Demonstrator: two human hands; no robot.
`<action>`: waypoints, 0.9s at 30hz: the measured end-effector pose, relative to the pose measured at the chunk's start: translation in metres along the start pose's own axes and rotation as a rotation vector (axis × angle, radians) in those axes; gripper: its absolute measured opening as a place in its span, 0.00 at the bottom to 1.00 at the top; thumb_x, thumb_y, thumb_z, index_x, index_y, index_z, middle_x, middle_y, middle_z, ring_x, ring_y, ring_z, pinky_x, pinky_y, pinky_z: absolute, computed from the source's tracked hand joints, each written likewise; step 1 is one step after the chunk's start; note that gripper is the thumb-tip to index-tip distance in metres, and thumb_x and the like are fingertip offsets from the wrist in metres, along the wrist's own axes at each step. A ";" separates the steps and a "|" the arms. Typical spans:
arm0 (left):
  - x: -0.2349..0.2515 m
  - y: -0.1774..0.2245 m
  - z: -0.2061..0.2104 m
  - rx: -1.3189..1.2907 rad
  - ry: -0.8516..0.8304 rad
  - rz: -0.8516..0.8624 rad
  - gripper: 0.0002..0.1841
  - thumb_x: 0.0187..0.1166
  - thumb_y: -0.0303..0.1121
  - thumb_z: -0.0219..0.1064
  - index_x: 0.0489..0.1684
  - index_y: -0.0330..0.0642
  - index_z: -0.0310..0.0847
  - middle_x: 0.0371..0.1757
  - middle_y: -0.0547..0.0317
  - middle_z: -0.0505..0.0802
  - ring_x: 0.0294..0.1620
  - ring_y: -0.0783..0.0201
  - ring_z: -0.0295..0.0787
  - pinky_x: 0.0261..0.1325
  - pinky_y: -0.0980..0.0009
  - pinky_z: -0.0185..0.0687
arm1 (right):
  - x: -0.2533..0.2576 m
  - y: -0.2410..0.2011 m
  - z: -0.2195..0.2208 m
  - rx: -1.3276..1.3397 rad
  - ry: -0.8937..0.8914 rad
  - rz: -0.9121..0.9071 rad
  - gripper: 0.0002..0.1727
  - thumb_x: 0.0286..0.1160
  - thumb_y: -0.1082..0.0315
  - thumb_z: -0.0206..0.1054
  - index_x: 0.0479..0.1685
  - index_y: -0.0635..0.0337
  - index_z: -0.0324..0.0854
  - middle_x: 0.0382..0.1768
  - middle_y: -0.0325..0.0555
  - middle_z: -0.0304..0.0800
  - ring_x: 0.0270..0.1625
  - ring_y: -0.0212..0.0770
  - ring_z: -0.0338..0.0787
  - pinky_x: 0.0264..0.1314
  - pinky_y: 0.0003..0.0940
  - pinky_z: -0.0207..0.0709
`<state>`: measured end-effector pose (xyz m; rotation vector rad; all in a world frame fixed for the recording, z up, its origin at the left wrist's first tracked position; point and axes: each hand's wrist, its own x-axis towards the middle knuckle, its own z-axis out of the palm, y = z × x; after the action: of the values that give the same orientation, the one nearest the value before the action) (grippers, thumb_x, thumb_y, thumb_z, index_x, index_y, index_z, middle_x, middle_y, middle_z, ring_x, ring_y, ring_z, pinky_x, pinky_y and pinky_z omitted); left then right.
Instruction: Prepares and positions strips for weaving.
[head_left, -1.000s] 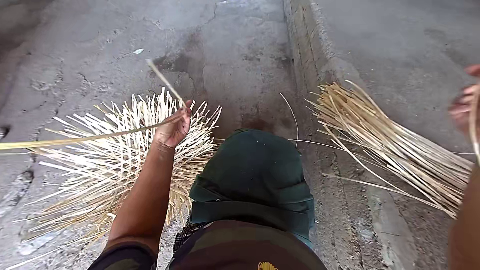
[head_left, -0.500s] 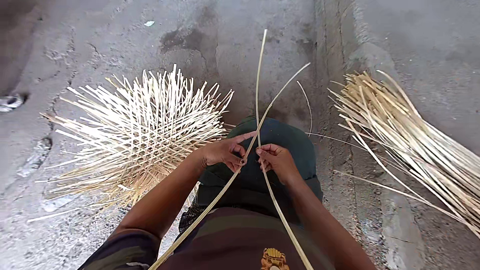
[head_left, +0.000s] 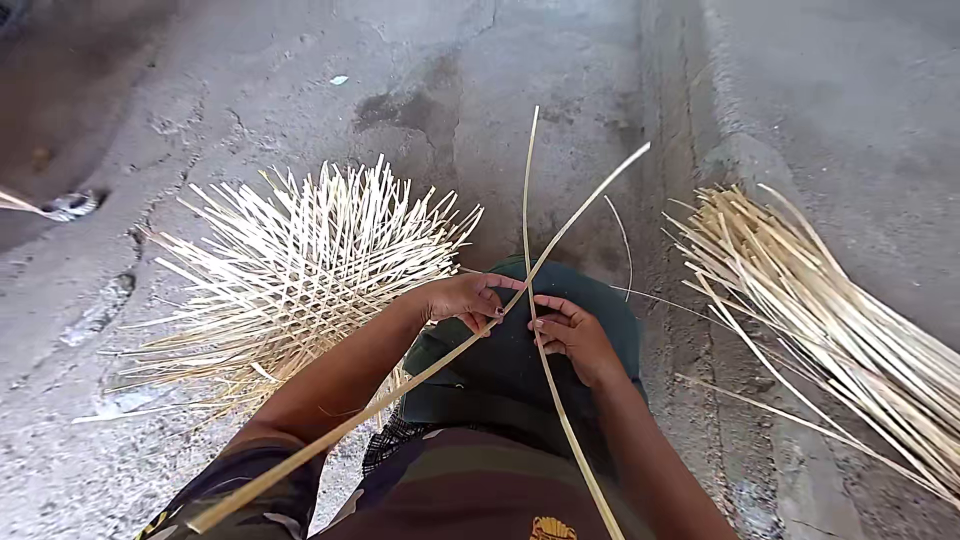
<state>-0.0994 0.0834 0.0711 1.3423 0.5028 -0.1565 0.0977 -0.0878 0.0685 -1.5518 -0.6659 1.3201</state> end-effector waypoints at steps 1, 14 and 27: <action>0.001 -0.001 -0.001 0.019 -0.010 0.003 0.32 0.86 0.24 0.60 0.90 0.58 0.59 0.42 0.54 0.91 0.32 0.66 0.92 0.38 0.71 0.91 | 0.001 0.000 0.001 -0.020 0.005 -0.010 0.25 0.76 0.76 0.72 0.73 0.62 0.78 0.42 0.53 0.94 0.33 0.41 0.94 0.34 0.31 0.89; -0.001 0.004 -0.001 0.126 -0.076 -0.033 0.40 0.82 0.21 0.61 0.92 0.67 0.50 0.42 0.51 0.90 0.30 0.61 0.91 0.34 0.64 0.91 | -0.004 0.005 0.003 -0.147 -0.056 -0.042 0.26 0.73 0.76 0.73 0.73 0.60 0.80 0.40 0.50 0.95 0.31 0.38 0.93 0.34 0.31 0.89; 0.003 0.009 0.004 0.164 -0.066 -0.054 0.37 0.85 0.21 0.60 0.92 0.64 0.53 0.37 0.53 0.90 0.29 0.66 0.90 0.35 0.71 0.89 | 0.002 0.003 -0.008 -0.073 -0.084 -0.008 0.24 0.76 0.76 0.71 0.73 0.63 0.80 0.41 0.50 0.95 0.34 0.37 0.93 0.38 0.28 0.89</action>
<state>-0.0926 0.0824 0.0782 1.4793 0.4783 -0.2906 0.1050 -0.0899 0.0643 -1.5565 -0.7801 1.3742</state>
